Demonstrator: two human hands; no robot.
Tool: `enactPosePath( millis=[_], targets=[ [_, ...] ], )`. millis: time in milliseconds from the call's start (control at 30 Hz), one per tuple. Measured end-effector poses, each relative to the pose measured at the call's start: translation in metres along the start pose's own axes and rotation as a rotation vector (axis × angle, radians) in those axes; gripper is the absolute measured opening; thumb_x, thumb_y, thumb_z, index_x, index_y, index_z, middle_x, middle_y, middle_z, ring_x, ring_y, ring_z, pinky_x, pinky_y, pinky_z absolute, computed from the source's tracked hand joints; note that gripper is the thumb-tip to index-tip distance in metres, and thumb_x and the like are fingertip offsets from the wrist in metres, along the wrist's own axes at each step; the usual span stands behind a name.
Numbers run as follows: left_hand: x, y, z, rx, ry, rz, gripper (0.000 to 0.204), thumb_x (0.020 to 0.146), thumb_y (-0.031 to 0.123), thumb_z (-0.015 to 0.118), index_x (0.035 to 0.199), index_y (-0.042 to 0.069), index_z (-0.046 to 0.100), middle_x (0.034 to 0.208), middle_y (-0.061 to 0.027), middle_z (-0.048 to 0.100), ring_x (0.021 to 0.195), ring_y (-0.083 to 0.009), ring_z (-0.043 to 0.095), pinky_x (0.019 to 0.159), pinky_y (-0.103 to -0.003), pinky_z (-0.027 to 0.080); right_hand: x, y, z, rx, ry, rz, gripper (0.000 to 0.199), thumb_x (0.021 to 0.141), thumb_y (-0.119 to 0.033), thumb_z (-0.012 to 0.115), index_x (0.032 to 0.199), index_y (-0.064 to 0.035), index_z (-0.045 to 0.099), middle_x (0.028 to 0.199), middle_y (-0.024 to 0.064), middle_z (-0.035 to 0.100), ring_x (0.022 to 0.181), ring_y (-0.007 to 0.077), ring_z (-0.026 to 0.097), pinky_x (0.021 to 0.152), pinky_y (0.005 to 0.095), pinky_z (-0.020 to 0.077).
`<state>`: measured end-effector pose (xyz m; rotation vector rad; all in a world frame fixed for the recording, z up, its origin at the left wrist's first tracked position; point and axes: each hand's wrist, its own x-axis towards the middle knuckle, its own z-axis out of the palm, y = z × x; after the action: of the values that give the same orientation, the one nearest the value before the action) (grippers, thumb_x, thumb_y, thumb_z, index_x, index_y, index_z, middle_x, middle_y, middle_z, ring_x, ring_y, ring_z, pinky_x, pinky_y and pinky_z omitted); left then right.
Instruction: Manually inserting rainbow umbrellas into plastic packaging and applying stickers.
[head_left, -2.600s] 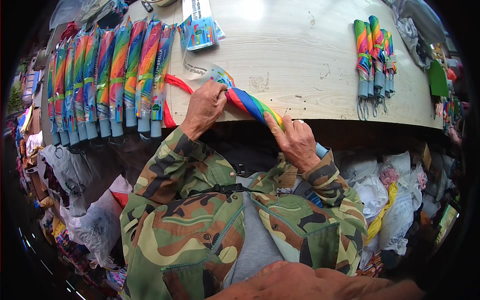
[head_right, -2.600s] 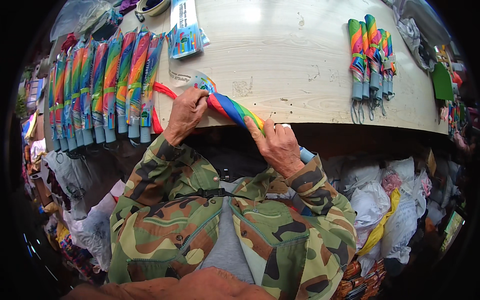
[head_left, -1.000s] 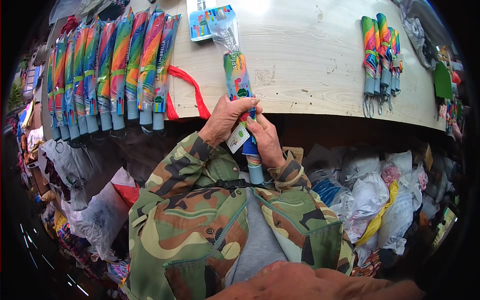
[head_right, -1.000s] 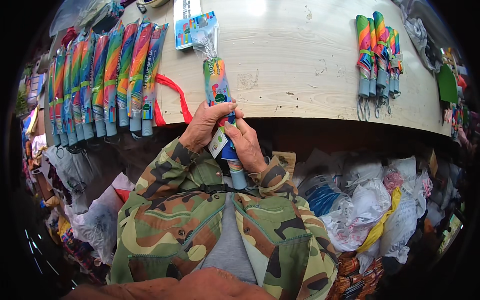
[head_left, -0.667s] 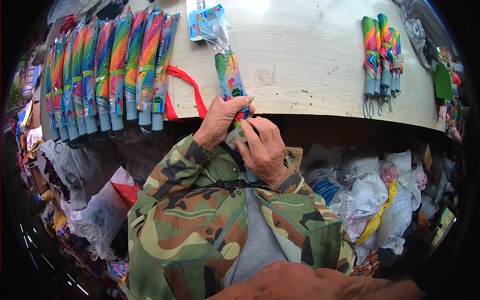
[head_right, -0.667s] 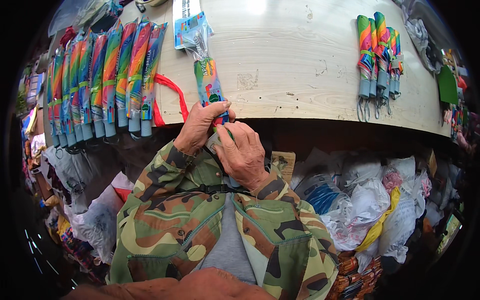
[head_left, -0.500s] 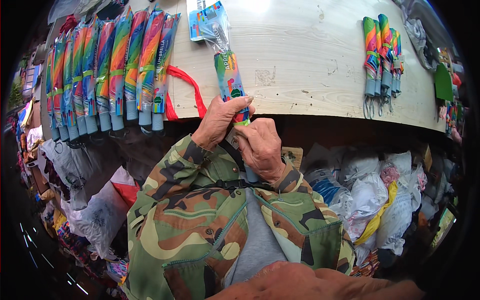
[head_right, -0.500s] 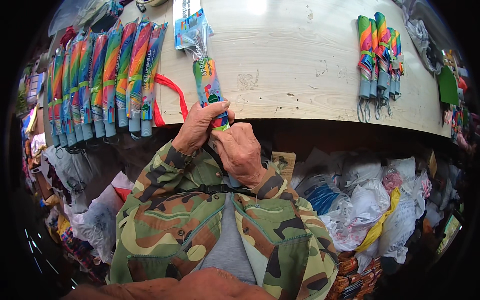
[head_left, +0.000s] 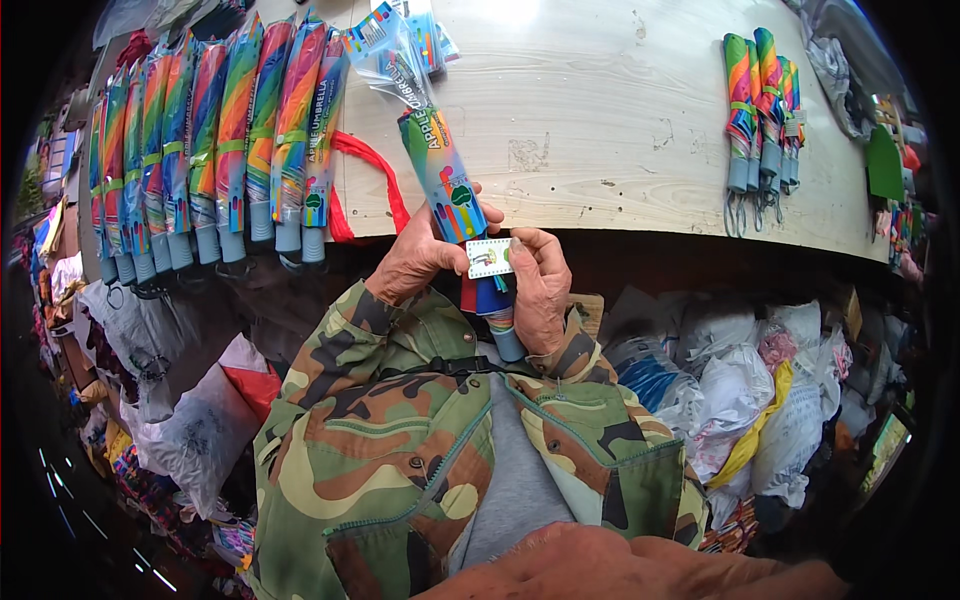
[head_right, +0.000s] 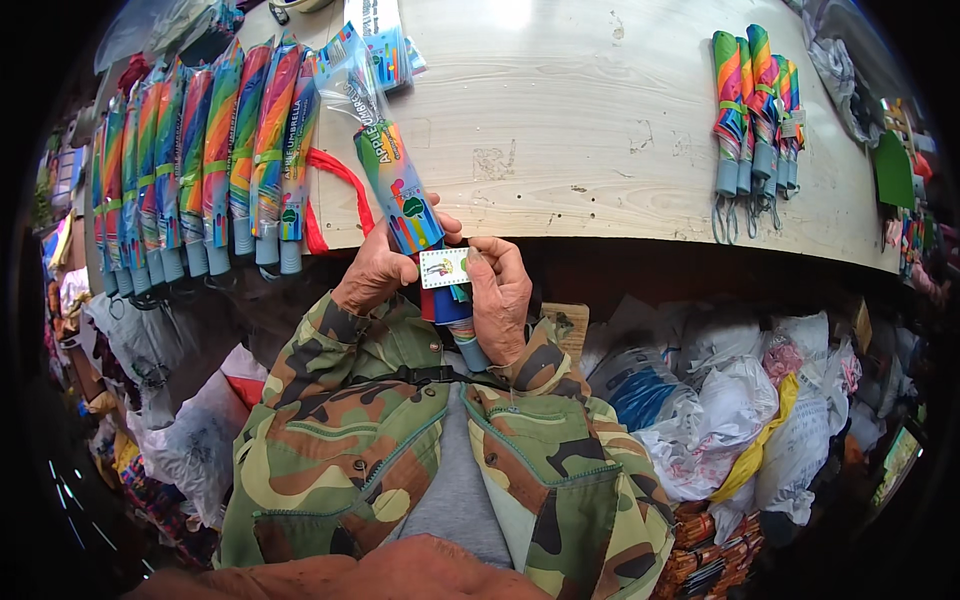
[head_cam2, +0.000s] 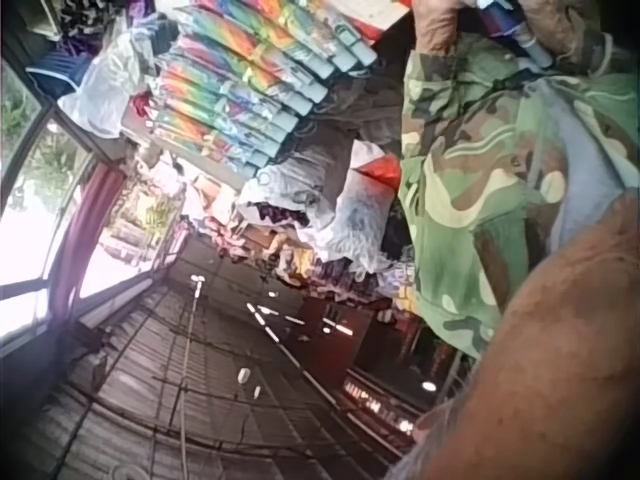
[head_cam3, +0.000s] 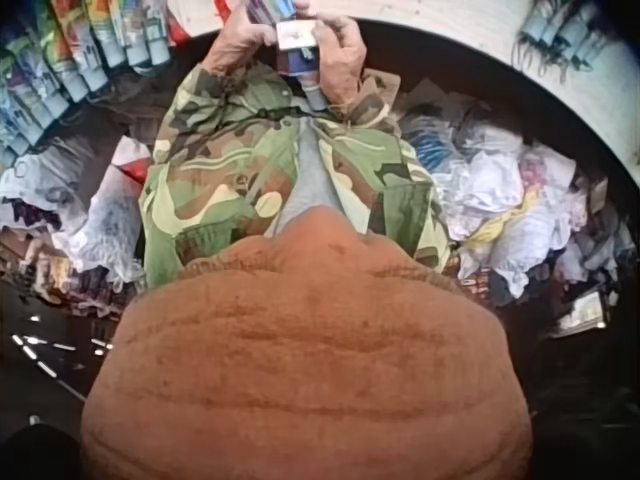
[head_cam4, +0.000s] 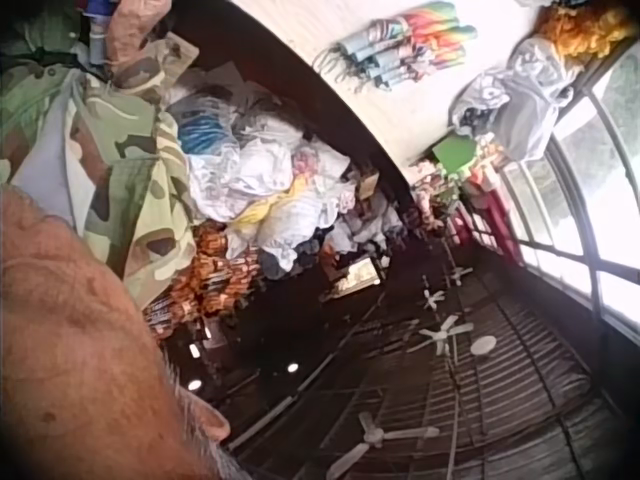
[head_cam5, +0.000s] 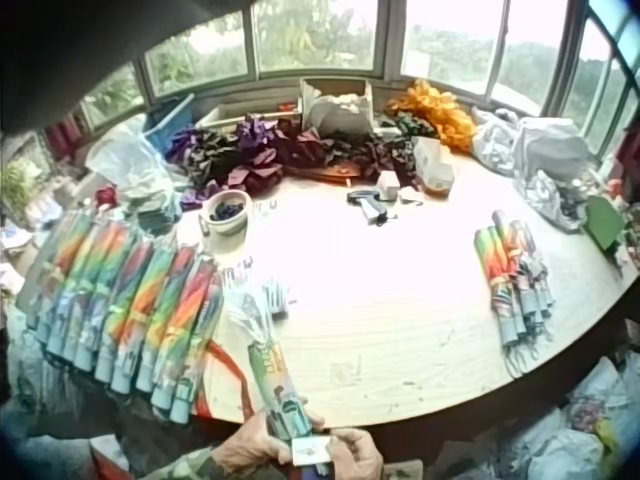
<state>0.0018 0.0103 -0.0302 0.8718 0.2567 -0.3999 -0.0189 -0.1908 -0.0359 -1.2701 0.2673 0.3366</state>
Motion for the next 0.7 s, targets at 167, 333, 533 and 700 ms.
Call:
enactPosePath(
  millis=[167, 333, 533, 700],
  targets=[
    [-0.012, 0.003, 0.004, 0.124, -0.015, -0.018, 0.141, 0.057, 0.024, 0.111, 0.168, -0.002, 0.027, 0.146, -0.0185, 0.066, 0.137, -0.0295, 0.066, 0.120, -0.044, 0.053, -0.003, 0.001, 0.001, -0.007, 0.071, 0.035, 0.023, 0.112, -0.021, 0.069, 0.120, 0.0002, 0.063, 0.101, 0.0014, 0.069, 0.089, 0.0042, 0.061, 0.079, 0.0235, 0.0536],
    [-0.013, 0.006, 0.012, 0.211, 0.110, -0.067, 0.103, 0.084, 0.015, 0.094, 0.165, -0.003, 0.033, 0.142, -0.0174, 0.069, 0.130, -0.0259, 0.069, 0.116, -0.041, 0.055, -0.014, -0.005, 0.005, -0.212, -0.005, 0.018, 0.026, 0.110, -0.021, 0.073, 0.121, 0.0005, 0.063, 0.102, 0.0043, 0.068, 0.092, 0.0060, 0.064, 0.078, 0.0251, 0.0554],
    [-0.015, 0.007, 0.017, 0.245, 0.145, -0.056, 0.079, 0.093, 0.013, 0.079, 0.158, -0.004, 0.039, 0.140, -0.0176, 0.070, 0.126, -0.0250, 0.070, 0.114, -0.041, 0.055, -0.016, -0.007, 0.012, -0.673, -0.097, -0.477, 0.045, 0.106, -0.014, 0.075, 0.144, 0.0045, 0.062, 0.123, 0.0223, 0.071, 0.101, 0.0372, 0.077, 0.085, 0.0416, 0.0620],
    [-0.013, 0.003, 0.020, 0.104, 0.176, 0.090, 0.075, 0.096, 0.024, 0.081, 0.154, -0.004, 0.042, 0.132, -0.0192, 0.072, 0.120, -0.0280, 0.072, 0.110, -0.045, 0.057, -0.024, -0.001, 0.021, -0.740, -0.142, -0.529, 0.050, 0.104, -0.014, 0.076, 0.148, 0.0026, 0.059, 0.119, 0.0218, 0.071, 0.097, 0.0400, 0.078, 0.078, 0.0444, 0.0634]
  ],
)
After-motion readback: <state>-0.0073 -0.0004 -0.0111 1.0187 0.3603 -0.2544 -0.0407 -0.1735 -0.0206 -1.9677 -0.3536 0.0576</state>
